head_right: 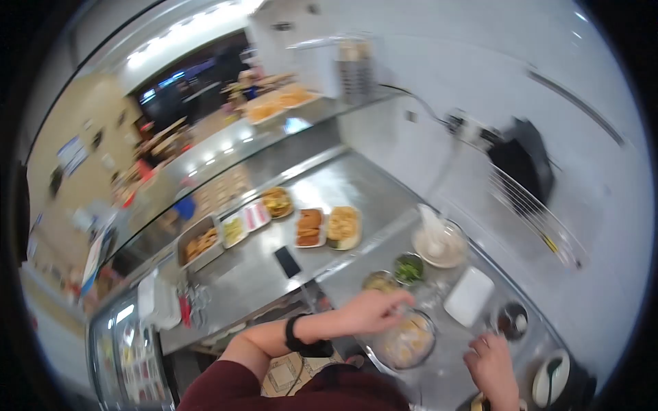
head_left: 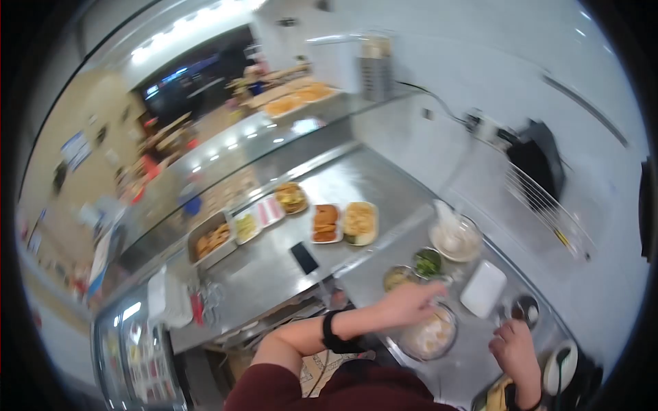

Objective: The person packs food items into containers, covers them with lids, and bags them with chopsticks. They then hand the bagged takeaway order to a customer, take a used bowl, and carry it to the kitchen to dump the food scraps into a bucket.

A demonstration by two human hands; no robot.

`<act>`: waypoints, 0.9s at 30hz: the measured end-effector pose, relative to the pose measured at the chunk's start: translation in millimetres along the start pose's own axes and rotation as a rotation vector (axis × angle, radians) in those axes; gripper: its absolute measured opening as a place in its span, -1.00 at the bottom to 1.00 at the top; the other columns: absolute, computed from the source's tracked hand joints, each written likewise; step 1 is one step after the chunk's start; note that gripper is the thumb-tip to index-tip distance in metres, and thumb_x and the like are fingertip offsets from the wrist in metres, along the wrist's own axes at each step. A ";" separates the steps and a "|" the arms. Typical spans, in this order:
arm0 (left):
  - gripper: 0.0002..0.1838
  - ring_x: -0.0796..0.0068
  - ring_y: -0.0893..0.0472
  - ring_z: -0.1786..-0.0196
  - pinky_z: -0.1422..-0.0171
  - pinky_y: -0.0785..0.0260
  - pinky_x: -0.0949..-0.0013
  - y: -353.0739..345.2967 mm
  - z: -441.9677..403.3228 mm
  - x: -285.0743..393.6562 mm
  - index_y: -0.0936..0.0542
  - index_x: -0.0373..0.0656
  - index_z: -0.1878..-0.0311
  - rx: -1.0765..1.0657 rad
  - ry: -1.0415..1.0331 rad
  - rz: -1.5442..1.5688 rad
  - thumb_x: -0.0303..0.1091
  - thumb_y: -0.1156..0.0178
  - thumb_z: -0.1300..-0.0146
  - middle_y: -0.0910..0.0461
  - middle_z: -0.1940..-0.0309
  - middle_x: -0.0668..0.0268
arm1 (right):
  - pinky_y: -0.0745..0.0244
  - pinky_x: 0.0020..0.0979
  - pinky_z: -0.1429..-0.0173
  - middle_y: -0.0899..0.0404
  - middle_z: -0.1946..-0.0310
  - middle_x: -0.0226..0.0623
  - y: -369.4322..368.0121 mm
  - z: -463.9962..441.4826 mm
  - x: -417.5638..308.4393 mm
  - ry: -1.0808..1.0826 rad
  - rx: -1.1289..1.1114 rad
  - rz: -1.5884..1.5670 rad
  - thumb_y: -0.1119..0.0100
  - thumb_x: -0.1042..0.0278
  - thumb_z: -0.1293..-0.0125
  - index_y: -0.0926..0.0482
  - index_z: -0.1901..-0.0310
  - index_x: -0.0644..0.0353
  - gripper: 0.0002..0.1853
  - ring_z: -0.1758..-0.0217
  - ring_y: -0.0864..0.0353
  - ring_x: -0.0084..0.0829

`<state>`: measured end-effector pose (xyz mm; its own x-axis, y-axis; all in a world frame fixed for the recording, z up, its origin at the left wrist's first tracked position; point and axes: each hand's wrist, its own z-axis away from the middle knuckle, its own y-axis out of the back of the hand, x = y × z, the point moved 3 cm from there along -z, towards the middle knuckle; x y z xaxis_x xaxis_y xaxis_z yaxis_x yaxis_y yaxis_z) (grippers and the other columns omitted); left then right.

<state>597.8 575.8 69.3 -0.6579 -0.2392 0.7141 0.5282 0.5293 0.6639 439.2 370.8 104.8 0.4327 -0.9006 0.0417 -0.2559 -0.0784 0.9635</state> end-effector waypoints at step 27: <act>-0.74 0.42 -0.53 0.45 0.33 -0.36 0.40 182.9 83.0 -177.8 -0.45 -0.09 0.09 -0.004 0.146 0.299 -0.26 -0.09 -0.15 -0.54 0.49 0.28 | -0.27 -0.57 0.35 -0.42 0.36 -0.37 65.7 -533.6 88.4 -0.352 0.366 -0.746 -0.01 0.00 -0.18 -0.42 0.21 0.20 -0.61 0.38 -0.35 -0.61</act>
<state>766.8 782.7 45.3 -0.3897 -0.1883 0.9015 0.6883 0.5908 0.4209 921.9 514.2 312.9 0.3222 -0.6352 -0.7019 -0.3003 -0.7717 0.5606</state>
